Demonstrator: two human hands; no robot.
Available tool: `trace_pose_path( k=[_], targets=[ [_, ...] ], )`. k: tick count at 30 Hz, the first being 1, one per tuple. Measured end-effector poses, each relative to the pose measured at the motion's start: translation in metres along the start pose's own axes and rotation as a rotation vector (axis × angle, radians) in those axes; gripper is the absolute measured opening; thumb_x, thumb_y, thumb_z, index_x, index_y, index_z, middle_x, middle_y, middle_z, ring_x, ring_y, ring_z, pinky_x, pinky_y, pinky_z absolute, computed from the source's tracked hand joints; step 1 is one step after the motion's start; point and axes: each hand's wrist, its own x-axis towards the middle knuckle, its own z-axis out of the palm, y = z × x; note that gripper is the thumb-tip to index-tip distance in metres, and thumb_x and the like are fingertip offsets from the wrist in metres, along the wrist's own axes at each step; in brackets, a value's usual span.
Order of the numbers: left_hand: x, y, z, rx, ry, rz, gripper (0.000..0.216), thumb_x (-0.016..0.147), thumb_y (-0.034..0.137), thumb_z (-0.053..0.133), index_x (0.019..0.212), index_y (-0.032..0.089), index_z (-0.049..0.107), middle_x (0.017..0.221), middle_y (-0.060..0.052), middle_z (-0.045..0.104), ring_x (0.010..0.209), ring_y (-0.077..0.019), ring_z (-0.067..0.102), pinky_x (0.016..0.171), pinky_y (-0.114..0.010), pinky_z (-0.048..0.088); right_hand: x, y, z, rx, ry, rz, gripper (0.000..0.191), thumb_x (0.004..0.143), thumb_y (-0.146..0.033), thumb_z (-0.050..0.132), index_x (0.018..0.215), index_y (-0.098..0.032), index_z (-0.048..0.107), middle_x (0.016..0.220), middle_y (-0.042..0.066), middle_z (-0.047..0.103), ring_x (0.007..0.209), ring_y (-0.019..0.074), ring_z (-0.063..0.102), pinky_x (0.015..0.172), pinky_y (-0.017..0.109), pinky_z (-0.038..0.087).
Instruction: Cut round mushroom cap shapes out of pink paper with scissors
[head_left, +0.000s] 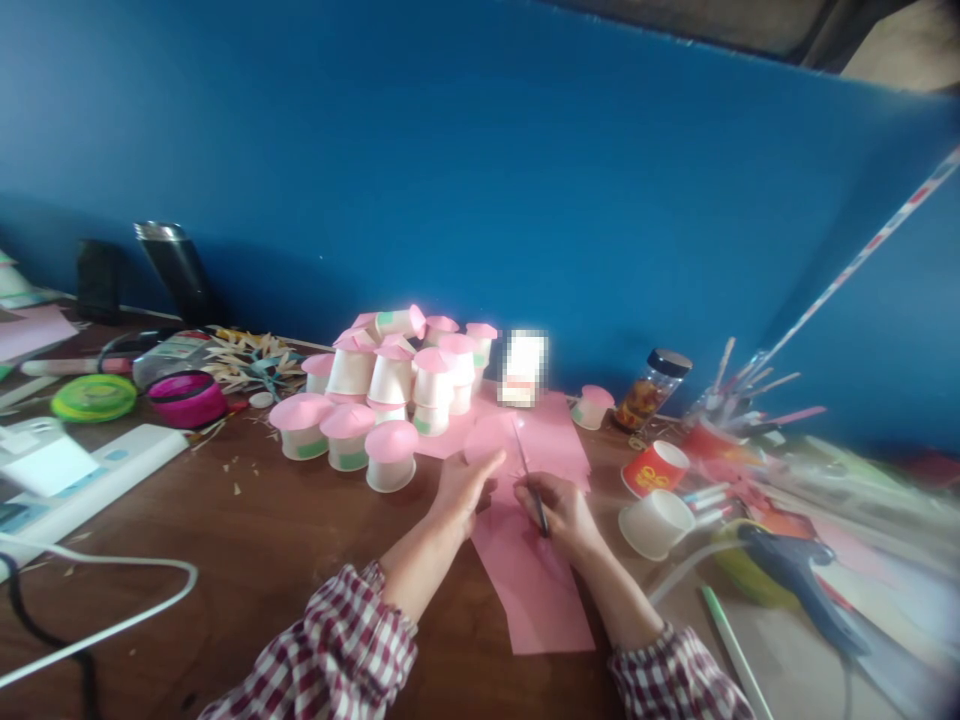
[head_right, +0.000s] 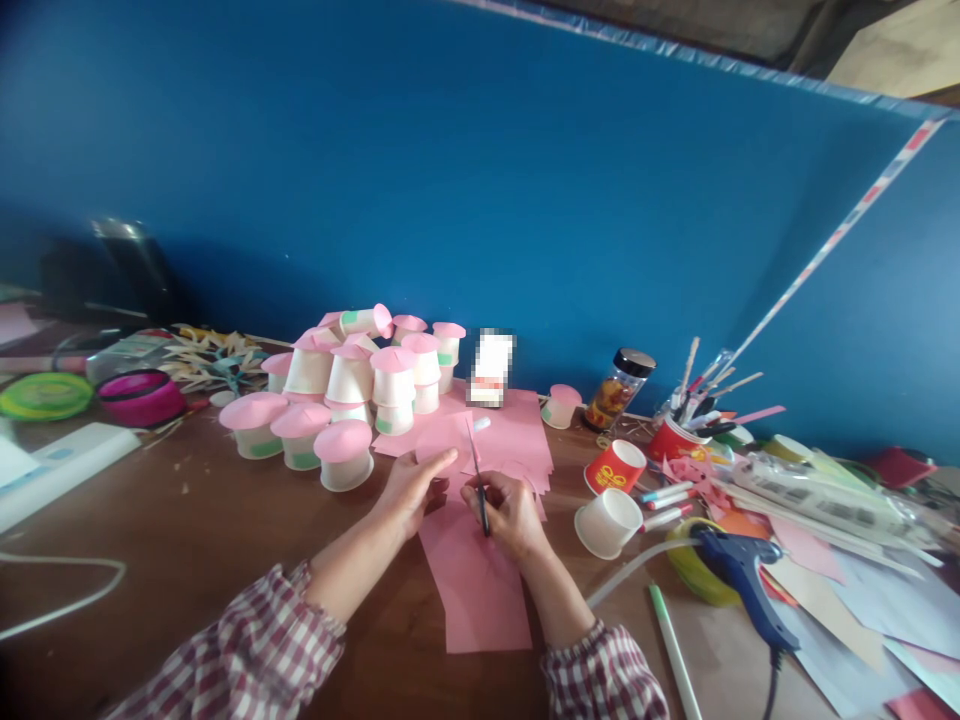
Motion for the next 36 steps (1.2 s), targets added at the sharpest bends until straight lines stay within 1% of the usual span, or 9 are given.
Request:
trace_pose_path(
  k=[9, 17, 22, 29, 36],
  targets=[
    [0.0004, -0.0013, 0.0003, -0.046, 0.008, 0.006, 0.047, 0.049, 0.041, 0.079, 0.085, 0.016, 0.062, 0.064, -0.001, 0.059, 0.047, -0.0096, 0.051, 0.048, -0.024, 0.038, 0.0002, -0.0021, 0.0024, -0.012, 0.004, -0.017, 0.029, 0.077, -0.042, 0.060, 0.080, -0.014, 0.067, 0.061, 0.003, 0.059, 0.056, 0.0145, 0.052, 0.045, 0.021, 0.037],
    [-0.0008, -0.0015, 0.0001, -0.016, 0.007, 0.006, 0.044, 0.051, 0.038, 0.079, 0.086, 0.016, 0.062, 0.061, -0.001, 0.059, 0.046, -0.0109, 0.051, 0.047, -0.025, 0.039, -0.0002, 0.0029, 0.0029, 0.054, -0.009, 0.000, 0.024, 0.076, -0.037, 0.063, 0.083, -0.014, 0.066, 0.058, 0.000, 0.055, 0.049, 0.0108, 0.045, 0.045, 0.021, 0.035],
    [-0.0006, -0.0034, 0.0013, -0.038, -0.027, 0.010, 0.041, 0.053, 0.034, 0.079, 0.085, 0.014, 0.065, 0.071, -0.005, 0.064, 0.055, -0.0128, 0.057, 0.053, -0.025, 0.043, -0.0002, 0.0043, 0.0029, 0.095, -0.021, 0.027, 0.027, 0.076, -0.039, 0.063, 0.086, -0.014, 0.065, 0.056, -0.002, 0.053, 0.048, 0.0104, 0.044, 0.044, 0.021, 0.035],
    [0.0000, -0.0056, 0.0002, -0.037, -0.074, 0.018, 0.042, 0.053, 0.035, 0.079, 0.085, 0.013, 0.066, 0.068, -0.005, 0.062, 0.053, -0.0123, 0.055, 0.052, -0.025, 0.042, 0.0003, 0.0038, 0.0014, 0.078, -0.018, 0.003, 0.027, 0.077, -0.038, 0.062, 0.086, -0.013, 0.065, 0.059, -0.001, 0.053, 0.050, 0.0103, 0.044, 0.045, 0.021, 0.035],
    [-0.0029, -0.0021, 0.0023, -0.048, -0.011, 0.006, 0.040, 0.052, 0.034, 0.080, 0.082, 0.013, 0.063, 0.066, -0.001, 0.059, 0.051, -0.0099, 0.052, 0.052, -0.025, 0.041, 0.0016, 0.0033, 0.0001, 0.027, -0.009, -0.034, 0.024, 0.079, -0.035, 0.061, 0.084, -0.012, 0.065, 0.061, 0.001, 0.055, 0.052, 0.0107, 0.044, 0.046, 0.021, 0.034]
  ],
)
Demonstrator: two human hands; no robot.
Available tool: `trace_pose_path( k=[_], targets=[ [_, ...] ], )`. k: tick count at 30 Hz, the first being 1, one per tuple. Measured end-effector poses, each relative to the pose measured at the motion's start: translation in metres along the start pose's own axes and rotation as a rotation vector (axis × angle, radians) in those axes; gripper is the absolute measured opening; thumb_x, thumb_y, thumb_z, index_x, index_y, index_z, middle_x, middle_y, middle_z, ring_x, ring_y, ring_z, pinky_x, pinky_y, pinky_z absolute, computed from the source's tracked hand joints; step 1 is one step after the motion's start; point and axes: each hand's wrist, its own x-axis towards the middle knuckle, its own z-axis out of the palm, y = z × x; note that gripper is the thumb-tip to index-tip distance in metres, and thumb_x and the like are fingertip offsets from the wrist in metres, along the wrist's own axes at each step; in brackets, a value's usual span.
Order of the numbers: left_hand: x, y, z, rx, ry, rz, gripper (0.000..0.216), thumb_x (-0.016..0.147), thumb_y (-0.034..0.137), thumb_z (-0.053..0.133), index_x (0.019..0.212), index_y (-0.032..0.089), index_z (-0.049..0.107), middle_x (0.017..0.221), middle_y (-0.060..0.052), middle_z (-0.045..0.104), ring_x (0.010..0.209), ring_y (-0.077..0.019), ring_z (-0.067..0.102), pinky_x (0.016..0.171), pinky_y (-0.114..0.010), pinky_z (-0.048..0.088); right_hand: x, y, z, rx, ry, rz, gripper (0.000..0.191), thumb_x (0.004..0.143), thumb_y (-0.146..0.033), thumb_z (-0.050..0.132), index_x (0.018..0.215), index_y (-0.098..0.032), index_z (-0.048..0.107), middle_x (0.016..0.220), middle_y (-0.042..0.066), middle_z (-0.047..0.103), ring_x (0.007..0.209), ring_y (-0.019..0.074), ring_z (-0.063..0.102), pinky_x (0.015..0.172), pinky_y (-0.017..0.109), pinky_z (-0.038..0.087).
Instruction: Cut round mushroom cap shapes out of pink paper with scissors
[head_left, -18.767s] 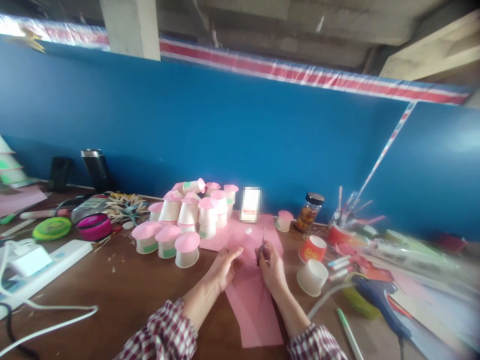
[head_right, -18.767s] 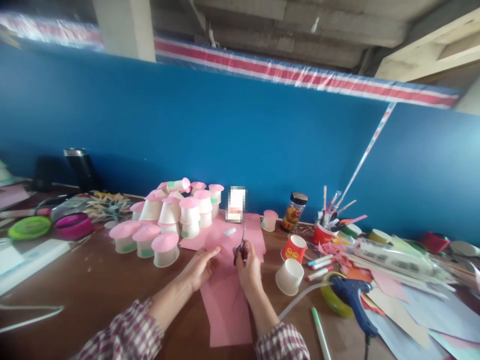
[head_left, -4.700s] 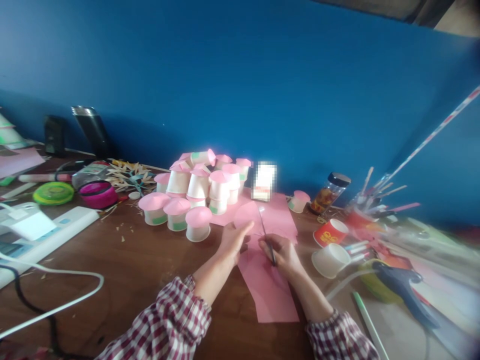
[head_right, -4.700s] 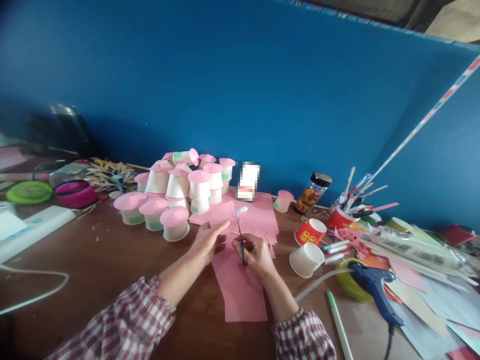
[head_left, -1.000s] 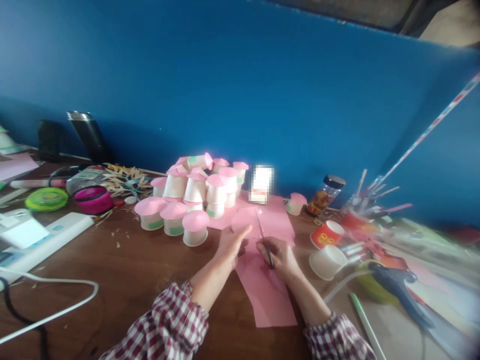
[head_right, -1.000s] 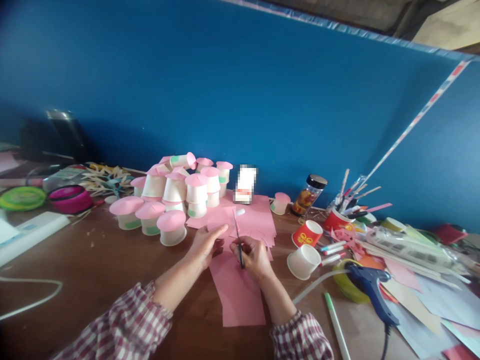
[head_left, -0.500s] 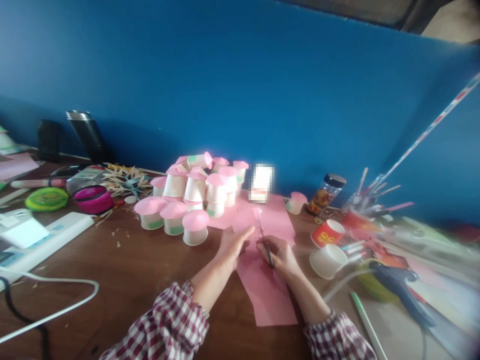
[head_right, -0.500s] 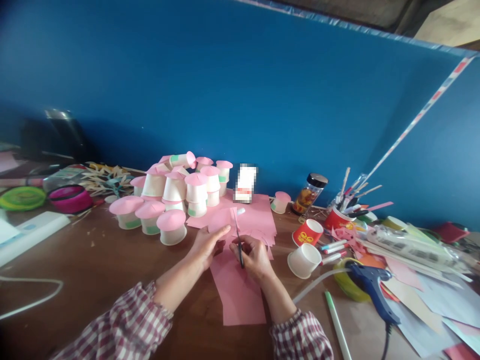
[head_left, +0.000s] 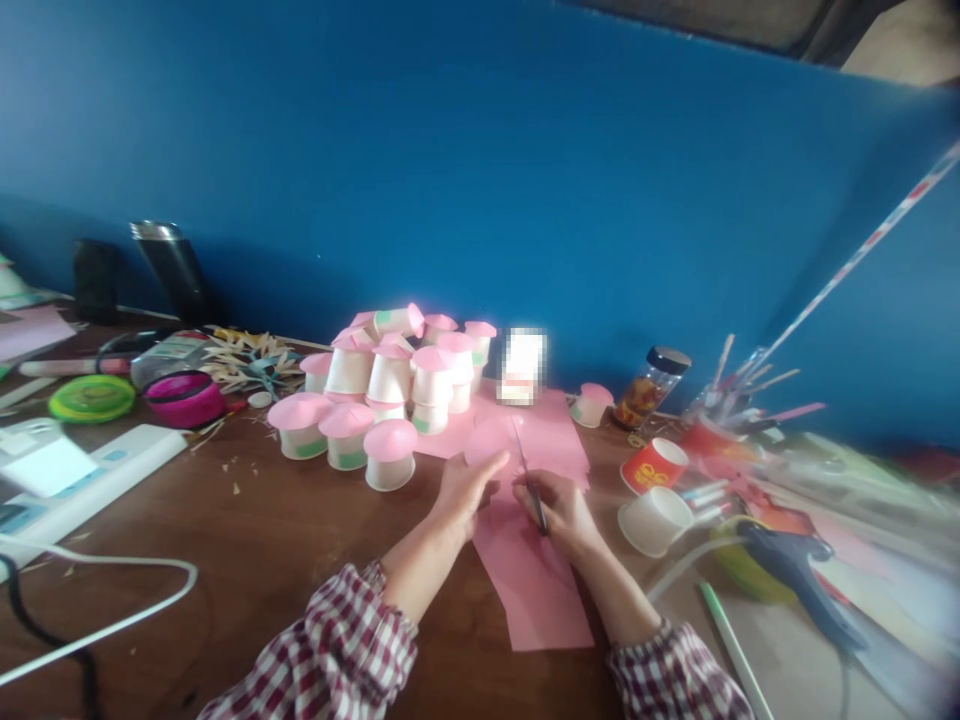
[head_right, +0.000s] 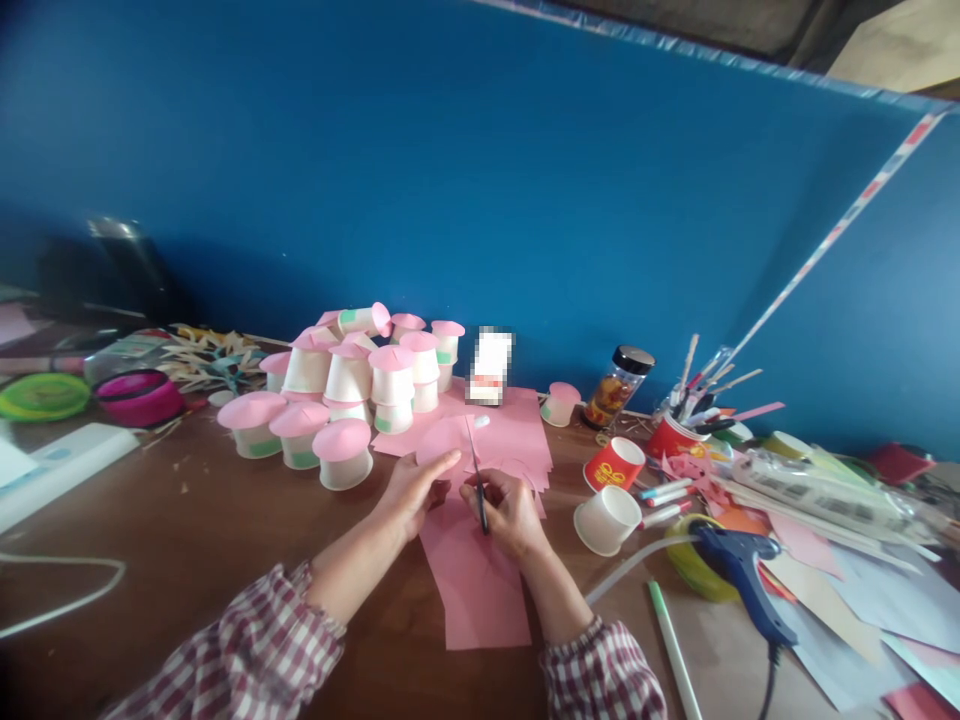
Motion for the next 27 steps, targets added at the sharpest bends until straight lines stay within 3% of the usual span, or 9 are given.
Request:
trace_pose_path(
  k=[13, 27],
  targets=[
    [0.012, -0.010, -0.008, -0.008, -0.022, 0.001, 0.048, 0.051, 0.040, 0.080, 0.087, 0.015, 0.061, 0.071, -0.002, 0.062, 0.052, -0.0115, 0.056, 0.052, -0.026, 0.044, 0.000, 0.001, 0.001, 0.029, 0.004, 0.013, 0.016, 0.076, -0.026, 0.063, 0.083, -0.012, 0.066, 0.055, -0.003, 0.048, 0.049, 0.0088, 0.038, 0.045, 0.020, 0.030],
    [0.018, -0.012, -0.010, 0.005, -0.022, -0.005, 0.047, 0.051, 0.043, 0.080, 0.084, 0.016, 0.059, 0.061, 0.000, 0.057, 0.049, -0.0115, 0.055, 0.045, -0.023, 0.041, 0.000, -0.002, 0.001, -0.026, 0.010, 0.030, 0.020, 0.076, -0.032, 0.062, 0.081, -0.013, 0.066, 0.054, -0.003, 0.049, 0.048, 0.0091, 0.038, 0.044, 0.020, 0.030]
  ],
)
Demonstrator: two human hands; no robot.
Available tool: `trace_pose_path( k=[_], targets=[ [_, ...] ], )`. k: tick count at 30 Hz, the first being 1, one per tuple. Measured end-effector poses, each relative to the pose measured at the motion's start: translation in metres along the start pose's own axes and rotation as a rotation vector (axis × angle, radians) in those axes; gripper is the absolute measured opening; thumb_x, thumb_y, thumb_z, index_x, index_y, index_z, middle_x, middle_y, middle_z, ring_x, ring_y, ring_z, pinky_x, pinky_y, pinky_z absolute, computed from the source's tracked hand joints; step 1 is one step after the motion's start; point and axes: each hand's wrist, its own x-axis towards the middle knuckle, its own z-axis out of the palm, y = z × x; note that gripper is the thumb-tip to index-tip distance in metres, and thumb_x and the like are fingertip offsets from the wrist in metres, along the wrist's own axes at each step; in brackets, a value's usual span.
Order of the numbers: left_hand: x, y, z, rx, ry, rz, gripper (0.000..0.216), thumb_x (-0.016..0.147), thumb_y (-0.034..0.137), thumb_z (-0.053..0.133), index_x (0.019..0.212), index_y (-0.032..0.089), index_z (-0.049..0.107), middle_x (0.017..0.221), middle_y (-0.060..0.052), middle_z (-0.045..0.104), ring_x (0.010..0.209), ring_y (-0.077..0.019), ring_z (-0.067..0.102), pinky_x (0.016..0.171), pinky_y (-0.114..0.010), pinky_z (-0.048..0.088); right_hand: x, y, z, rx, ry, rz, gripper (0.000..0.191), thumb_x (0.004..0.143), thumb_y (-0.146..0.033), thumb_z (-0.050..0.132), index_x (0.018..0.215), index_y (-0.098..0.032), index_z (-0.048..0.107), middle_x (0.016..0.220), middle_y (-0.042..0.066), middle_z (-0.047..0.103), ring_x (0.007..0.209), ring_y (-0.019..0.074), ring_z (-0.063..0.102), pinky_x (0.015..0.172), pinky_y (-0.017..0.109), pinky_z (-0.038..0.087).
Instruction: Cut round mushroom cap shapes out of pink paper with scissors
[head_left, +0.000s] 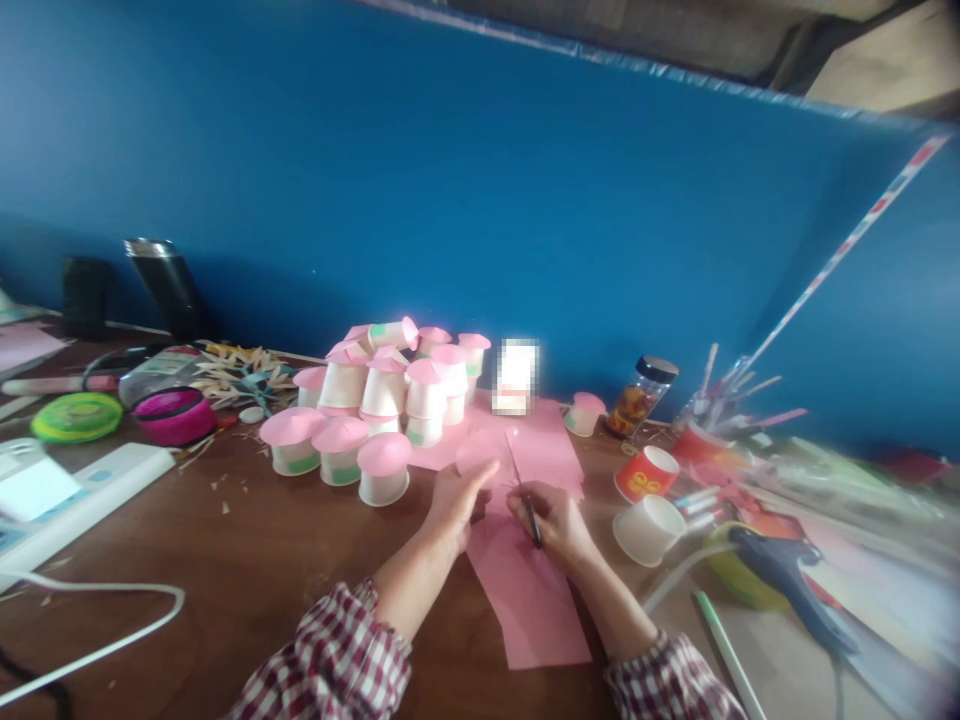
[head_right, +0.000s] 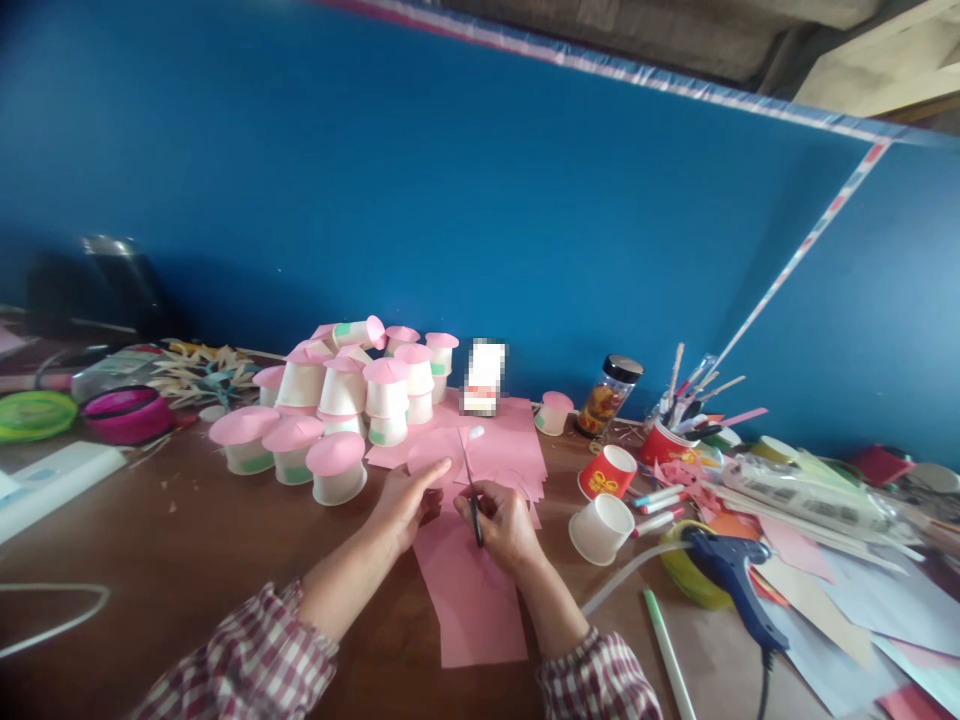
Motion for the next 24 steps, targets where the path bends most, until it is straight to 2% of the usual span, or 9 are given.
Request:
trace_pose_path(
  k=[7, 14, 20, 24],
  targets=[
    [0.000, 0.000, 0.000, 0.016, -0.001, 0.013, 0.043, 0.052, 0.042, 0.079, 0.081, 0.015, 0.060, 0.058, 0.001, 0.056, 0.048, -0.0109, 0.053, 0.043, -0.022, 0.039, 0.000, 0.003, 0.001, 0.021, 0.007, -0.002, 0.019, 0.075, -0.031, 0.064, 0.081, -0.013, 0.066, 0.053, -0.003, 0.049, 0.047, 0.0086, 0.038, 0.043, 0.020, 0.030],
    [-0.013, 0.008, 0.007, 0.075, 0.003, 0.024, 0.036, 0.054, 0.038, 0.078, 0.075, 0.014, 0.063, 0.055, 0.001, 0.054, 0.046, -0.0101, 0.050, 0.043, -0.022, 0.039, -0.001, 0.003, -0.001, 0.126, -0.034, 0.048, 0.027, 0.076, -0.038, 0.064, 0.085, -0.013, 0.065, 0.055, -0.003, 0.050, 0.046, 0.0084, 0.039, 0.042, 0.020, 0.032],
    [-0.011, 0.004, 0.006, 0.074, -0.053, 0.057, 0.039, 0.055, 0.039, 0.077, 0.082, 0.013, 0.066, 0.060, -0.003, 0.060, 0.048, -0.0118, 0.054, 0.047, -0.025, 0.041, -0.001, 0.003, -0.001, 0.144, -0.027, 0.049, 0.029, 0.075, -0.040, 0.064, 0.087, -0.013, 0.064, 0.055, -0.003, 0.051, 0.047, 0.0092, 0.041, 0.044, 0.021, 0.033],
    [-0.008, 0.002, 0.005, 0.071, -0.048, 0.059, 0.042, 0.054, 0.039, 0.078, 0.082, 0.011, 0.066, 0.062, -0.004, 0.060, 0.052, -0.0134, 0.056, 0.051, -0.026, 0.043, -0.002, 0.000, -0.002, 0.122, -0.024, 0.044, 0.030, 0.075, -0.041, 0.063, 0.086, -0.014, 0.065, 0.057, -0.002, 0.054, 0.048, 0.0102, 0.044, 0.045, 0.021, 0.035]
  ],
)
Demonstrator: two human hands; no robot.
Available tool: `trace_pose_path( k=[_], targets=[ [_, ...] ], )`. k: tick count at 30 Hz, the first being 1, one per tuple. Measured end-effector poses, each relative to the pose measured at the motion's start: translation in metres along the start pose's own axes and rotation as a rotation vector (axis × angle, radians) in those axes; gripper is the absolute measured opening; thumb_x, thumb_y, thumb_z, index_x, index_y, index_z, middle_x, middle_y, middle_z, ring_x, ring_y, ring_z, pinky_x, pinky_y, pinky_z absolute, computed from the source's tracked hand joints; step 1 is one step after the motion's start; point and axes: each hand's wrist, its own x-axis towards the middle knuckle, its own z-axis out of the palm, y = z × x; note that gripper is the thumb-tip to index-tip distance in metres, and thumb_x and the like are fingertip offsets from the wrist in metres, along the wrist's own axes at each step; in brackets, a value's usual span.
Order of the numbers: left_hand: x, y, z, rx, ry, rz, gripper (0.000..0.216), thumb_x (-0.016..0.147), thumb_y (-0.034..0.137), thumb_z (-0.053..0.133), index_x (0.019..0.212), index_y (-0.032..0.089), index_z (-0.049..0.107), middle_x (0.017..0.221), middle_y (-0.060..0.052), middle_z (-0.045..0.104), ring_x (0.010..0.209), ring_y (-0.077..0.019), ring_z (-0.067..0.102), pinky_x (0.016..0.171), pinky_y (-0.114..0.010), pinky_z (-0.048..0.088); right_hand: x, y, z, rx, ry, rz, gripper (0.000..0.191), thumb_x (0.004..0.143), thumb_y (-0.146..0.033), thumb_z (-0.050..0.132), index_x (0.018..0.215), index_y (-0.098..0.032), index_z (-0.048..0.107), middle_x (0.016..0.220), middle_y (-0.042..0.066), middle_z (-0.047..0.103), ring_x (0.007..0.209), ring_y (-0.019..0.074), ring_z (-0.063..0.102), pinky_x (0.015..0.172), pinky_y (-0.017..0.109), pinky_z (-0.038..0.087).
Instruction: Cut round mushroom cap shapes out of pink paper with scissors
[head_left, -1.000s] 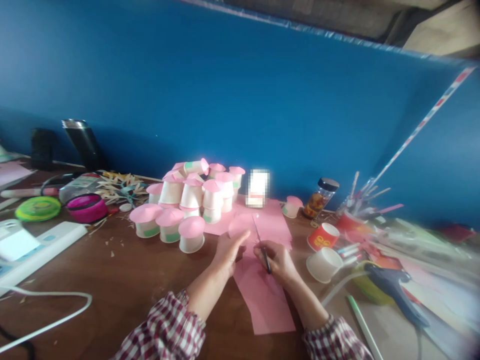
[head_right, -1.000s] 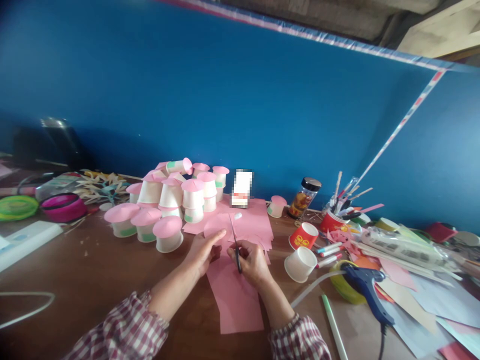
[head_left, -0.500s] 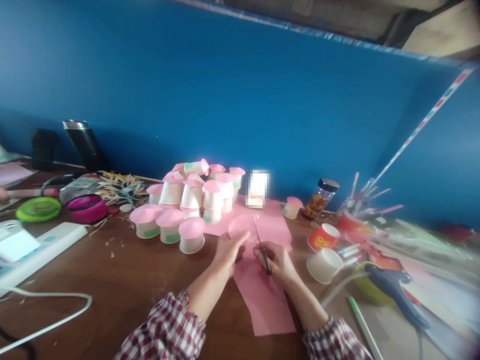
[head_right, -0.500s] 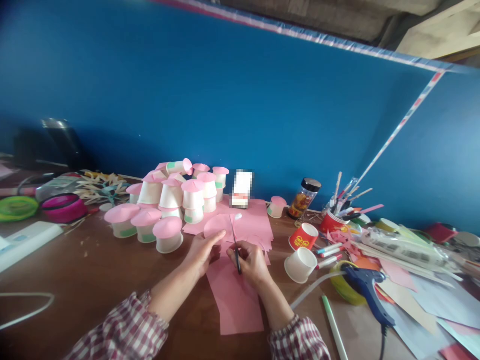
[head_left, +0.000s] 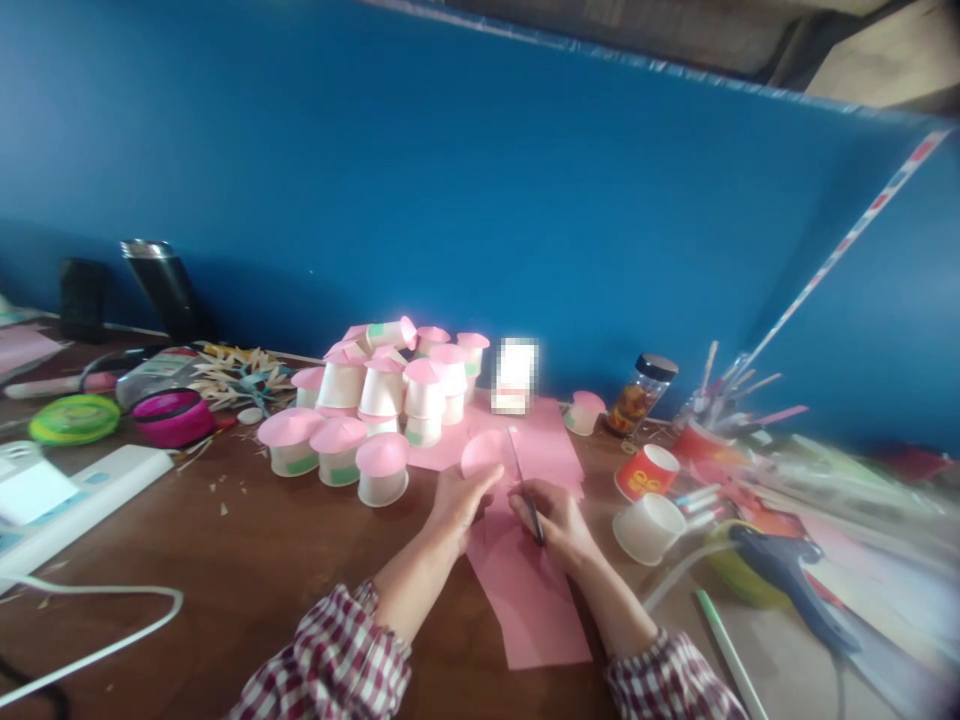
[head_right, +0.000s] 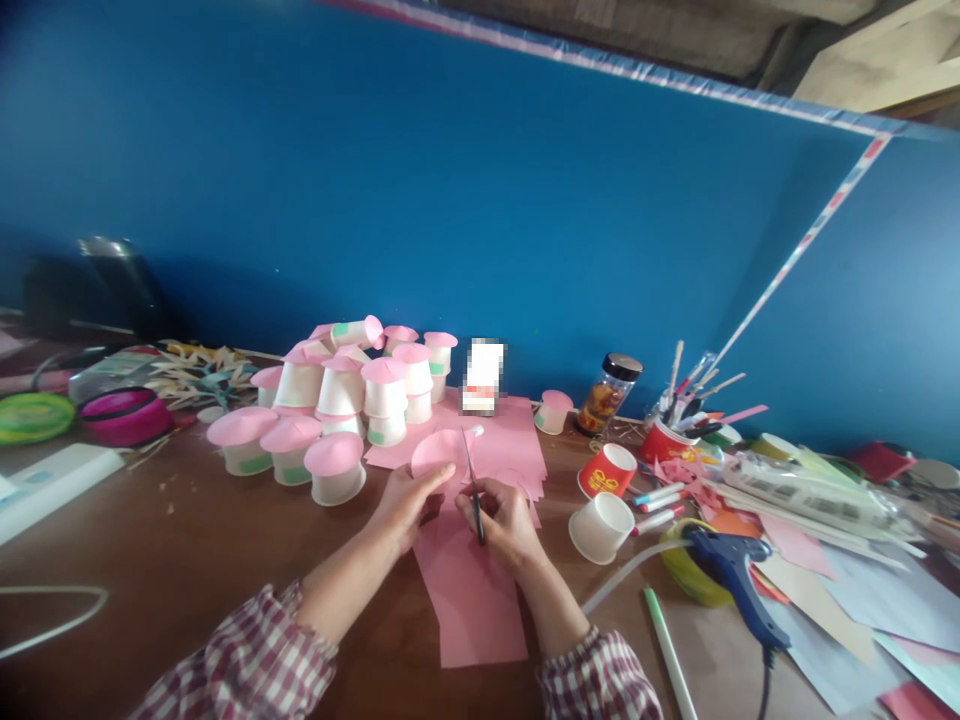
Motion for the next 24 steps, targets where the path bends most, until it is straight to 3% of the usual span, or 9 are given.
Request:
trace_pose_path(
  k=[10, 24],
  targets=[
    [-0.003, 0.004, 0.002, -0.013, 0.035, -0.018, 0.042, 0.051, 0.038, 0.079, 0.081, 0.012, 0.065, 0.060, -0.001, 0.057, 0.048, -0.0104, 0.051, 0.049, -0.025, 0.040, 0.001, -0.001, 0.000, -0.067, 0.034, -0.046, 0.025, 0.076, -0.038, 0.063, 0.084, -0.014, 0.066, 0.057, -0.001, 0.055, 0.051, 0.0115, 0.046, 0.046, 0.021, 0.034],
    [0.009, -0.007, -0.006, -0.030, -0.011, 0.006, 0.040, 0.053, 0.043, 0.078, 0.077, 0.015, 0.060, 0.052, 0.003, 0.051, 0.043, -0.0095, 0.047, 0.041, -0.022, 0.036, 0.002, 0.001, -0.002, -0.115, 0.035, -0.044, 0.029, 0.076, -0.042, 0.061, 0.081, -0.015, 0.067, 0.054, -0.001, 0.052, 0.046, 0.0105, 0.041, 0.042, 0.021, 0.032]
  ],
)
